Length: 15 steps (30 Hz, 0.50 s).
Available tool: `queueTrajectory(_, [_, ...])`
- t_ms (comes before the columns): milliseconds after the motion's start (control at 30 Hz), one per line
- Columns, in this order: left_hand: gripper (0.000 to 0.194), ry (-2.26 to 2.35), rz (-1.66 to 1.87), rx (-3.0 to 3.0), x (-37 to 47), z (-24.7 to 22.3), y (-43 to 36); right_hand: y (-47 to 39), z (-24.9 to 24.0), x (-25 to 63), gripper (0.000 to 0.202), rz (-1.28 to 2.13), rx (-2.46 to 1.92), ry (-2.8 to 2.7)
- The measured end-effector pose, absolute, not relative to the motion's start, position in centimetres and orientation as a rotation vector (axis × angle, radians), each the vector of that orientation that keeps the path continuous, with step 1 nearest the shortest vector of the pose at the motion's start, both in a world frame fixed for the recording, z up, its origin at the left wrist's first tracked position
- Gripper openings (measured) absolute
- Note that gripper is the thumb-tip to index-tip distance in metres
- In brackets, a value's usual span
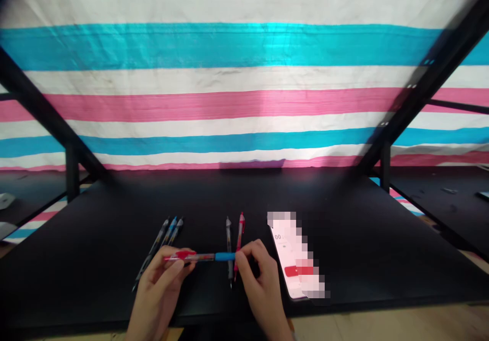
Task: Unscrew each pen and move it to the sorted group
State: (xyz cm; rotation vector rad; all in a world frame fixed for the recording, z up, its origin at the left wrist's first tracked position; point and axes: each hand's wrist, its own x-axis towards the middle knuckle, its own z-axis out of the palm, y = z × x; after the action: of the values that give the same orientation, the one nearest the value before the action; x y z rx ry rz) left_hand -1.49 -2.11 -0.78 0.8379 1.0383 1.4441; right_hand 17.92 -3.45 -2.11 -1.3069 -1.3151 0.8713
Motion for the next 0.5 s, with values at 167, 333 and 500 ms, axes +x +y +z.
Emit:
queueTrajectory(167, [0.019, 1.042, 1.453, 0.808, -1.37, -0.55, -2.1, -3.4, -2.33, 17.97, 0.022, 0.871, -1.313, -1.274])
queueTrajectory(333, [0.022, 1.05, 1.456, 0.757, -1.28, -0.13, -2.02, -3.46, -2.06, 18.01, 0.021, 0.836, -1.303, -1.279])
queueTrajectory(500, [0.023, 1.032, 1.459, 0.72, -1.22, 0.13, -1.95, -3.45, -2.07, 18.02, 0.028, 0.883, -1.315, -1.268])
